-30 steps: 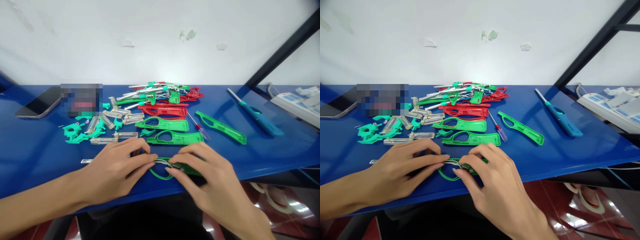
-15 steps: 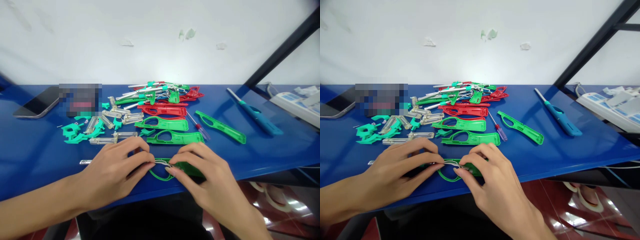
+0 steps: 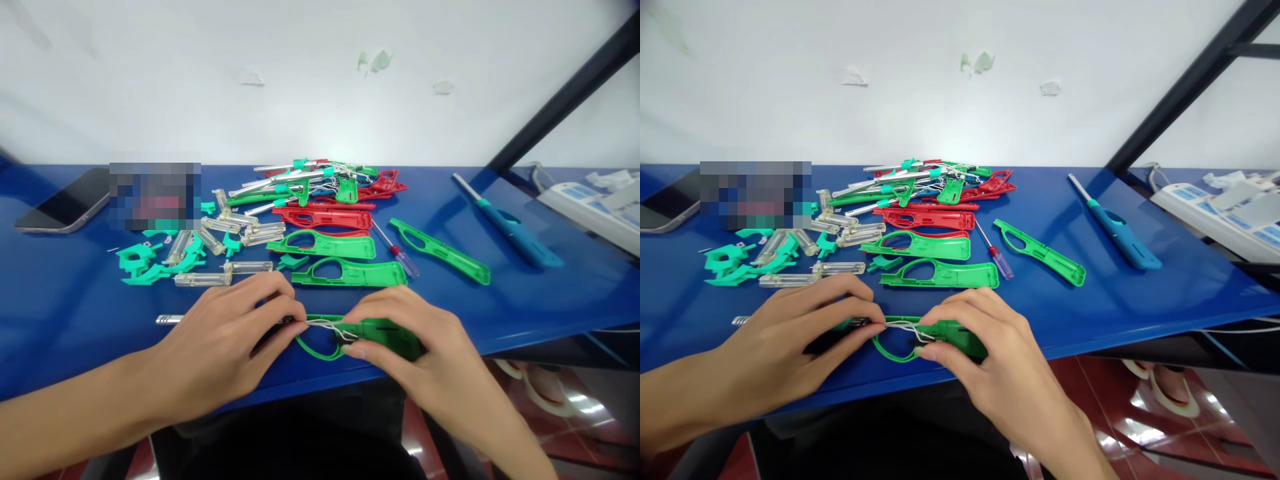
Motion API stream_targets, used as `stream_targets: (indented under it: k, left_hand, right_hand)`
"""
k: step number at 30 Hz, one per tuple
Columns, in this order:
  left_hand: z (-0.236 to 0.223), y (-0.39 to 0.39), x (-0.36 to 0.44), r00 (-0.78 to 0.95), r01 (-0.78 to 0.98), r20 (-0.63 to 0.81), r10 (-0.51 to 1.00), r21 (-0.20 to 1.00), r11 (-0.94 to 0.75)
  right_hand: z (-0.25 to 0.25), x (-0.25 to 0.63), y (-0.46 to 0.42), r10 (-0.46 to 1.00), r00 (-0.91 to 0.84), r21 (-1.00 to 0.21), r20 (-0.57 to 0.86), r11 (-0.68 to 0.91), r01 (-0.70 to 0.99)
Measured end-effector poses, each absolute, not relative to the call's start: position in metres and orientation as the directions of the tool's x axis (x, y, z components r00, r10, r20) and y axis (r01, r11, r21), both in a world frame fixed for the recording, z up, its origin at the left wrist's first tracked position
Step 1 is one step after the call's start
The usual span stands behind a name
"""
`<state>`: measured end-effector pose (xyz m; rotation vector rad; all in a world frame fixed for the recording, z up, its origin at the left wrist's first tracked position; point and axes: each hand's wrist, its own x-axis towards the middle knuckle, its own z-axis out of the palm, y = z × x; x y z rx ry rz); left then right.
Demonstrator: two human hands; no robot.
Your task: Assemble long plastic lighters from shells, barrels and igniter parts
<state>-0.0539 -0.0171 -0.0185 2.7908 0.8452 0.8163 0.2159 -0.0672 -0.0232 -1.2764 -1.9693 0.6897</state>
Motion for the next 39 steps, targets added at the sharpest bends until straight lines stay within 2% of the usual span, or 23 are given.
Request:
stream_targets:
  k: [8, 16, 28, 39]
  left_hand:
    - [-0.0217, -0.0168, -0.0541, 0.694, 0.495, 0.471, 0.544, 0.235, -0.836]
    - [-0.0227, -0.0163, -0.0545, 0.710, 0.466, 0.449, 0.542, 0.277, -0.840]
    - [-0.0221, -0.0161, -0.0556, 0.710, 0.460, 0.453, 0.540, 0.283, -0.842]
    - [-0.0149, -0.0157, -0.0583, 0.694, 0.481, 0.497, 0.521, 0.218, -0.849]
  right_hand:
    - [-0.0239, 0.2151, -0.0666, 0.926, -0.265, -0.738, 0.268, 0.374, 0.562]
    - [-0.0211, 0.2205, -0.0656, 0.927, -0.299, -0.769, 0.226, 0.358, 0.530]
    - [-0.0215, 0.2200, -0.0659, 0.933, -0.274, -0.751, 0.233, 0.352, 0.559]
    - [-0.0224, 0.2175, -0.0677, 0.915, -0.321, -0.713, 0.245, 0.394, 0.580]
